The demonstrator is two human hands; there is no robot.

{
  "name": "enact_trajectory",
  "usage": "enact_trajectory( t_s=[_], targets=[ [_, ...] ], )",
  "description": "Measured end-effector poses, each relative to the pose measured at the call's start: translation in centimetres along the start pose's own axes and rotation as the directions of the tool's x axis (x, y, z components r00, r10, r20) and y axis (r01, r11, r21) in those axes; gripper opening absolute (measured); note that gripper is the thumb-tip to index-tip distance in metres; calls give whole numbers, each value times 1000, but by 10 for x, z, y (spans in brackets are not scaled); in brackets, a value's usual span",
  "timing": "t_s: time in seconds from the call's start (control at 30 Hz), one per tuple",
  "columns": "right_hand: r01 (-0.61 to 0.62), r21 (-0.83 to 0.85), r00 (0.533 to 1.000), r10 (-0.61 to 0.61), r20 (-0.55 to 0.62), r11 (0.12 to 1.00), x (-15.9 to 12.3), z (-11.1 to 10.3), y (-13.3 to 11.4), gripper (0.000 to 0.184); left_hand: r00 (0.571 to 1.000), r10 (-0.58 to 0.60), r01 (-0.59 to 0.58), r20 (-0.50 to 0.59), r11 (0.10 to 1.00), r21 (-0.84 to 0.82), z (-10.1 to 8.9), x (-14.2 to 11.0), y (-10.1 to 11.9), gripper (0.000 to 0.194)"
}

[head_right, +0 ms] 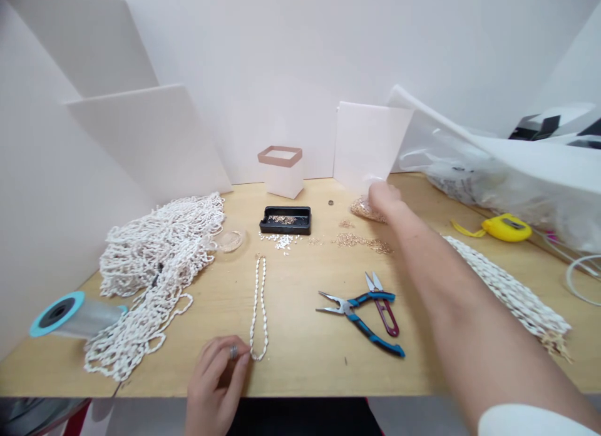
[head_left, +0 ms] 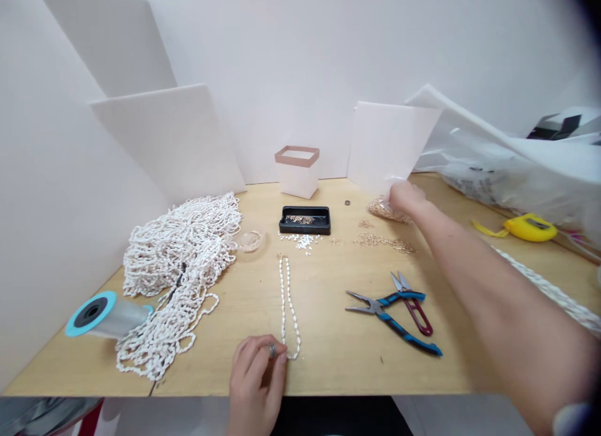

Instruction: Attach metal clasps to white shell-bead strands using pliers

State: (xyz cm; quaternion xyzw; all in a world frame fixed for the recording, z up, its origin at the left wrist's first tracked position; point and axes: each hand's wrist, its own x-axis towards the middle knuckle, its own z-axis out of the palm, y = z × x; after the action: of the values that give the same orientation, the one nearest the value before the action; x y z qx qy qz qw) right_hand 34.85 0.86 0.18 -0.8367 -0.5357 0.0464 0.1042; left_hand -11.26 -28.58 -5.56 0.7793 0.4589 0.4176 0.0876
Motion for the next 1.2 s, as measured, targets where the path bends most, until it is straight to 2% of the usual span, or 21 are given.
enact_trajectory(
  t_s=[0.17,0.4,0.53,0.63,0.73,0.77,0.83,0.93,1.03,1.13,1.2],
  targets=[
    [-132,78,989,136,-53,988,-15,-10,3,36,1000,-10,10,-10,1000,-14,0,-1,1,14],
    [-178,353,967,229,-109,919,-43,-21,-1,32,999,-39,39,4,998,-41,-2,3,2,13],
    [-139,556,933,297,-205,820,-53,-36,-11,33,998,-61,62,15,996,-63,-2,0,1,13],
    [-32,735,910,324,-259,678,-70,-48,-25,34,995,-97,100,36,989,-105,-4,-4,1,11],
    [69,881,952,232,-198,468,-108,-51,-47,23,985,-156,166,70,969,-181,-7,-2,3,8],
    [71,918,977,160,-144,391,-126,-49,-56,18,980,-180,194,84,956,-219,-8,1,4,7],
    [23,966,1000,-20,-18,259,-165,-44,-73,21,968,-224,248,111,917,-311,-9,13,10,6],
    [-65,990,968,-234,93,126,-220,-37,-96,31,965,-247,259,87,855,-450,-7,41,24,10],
    [-186,983,906,-390,167,-11,-259,-35,-115,31,944,-328,284,37,748,-600,-1,75,40,14],
    [-272,957,863,-465,198,-96,-279,-36,-129,28,903,-422,330,74,575,-748,6,105,53,20],
    [-251,964,867,-464,184,-85,-286,-35,-136,27,890,-450,320,74,503,-803,9,118,57,24]
  ],
)
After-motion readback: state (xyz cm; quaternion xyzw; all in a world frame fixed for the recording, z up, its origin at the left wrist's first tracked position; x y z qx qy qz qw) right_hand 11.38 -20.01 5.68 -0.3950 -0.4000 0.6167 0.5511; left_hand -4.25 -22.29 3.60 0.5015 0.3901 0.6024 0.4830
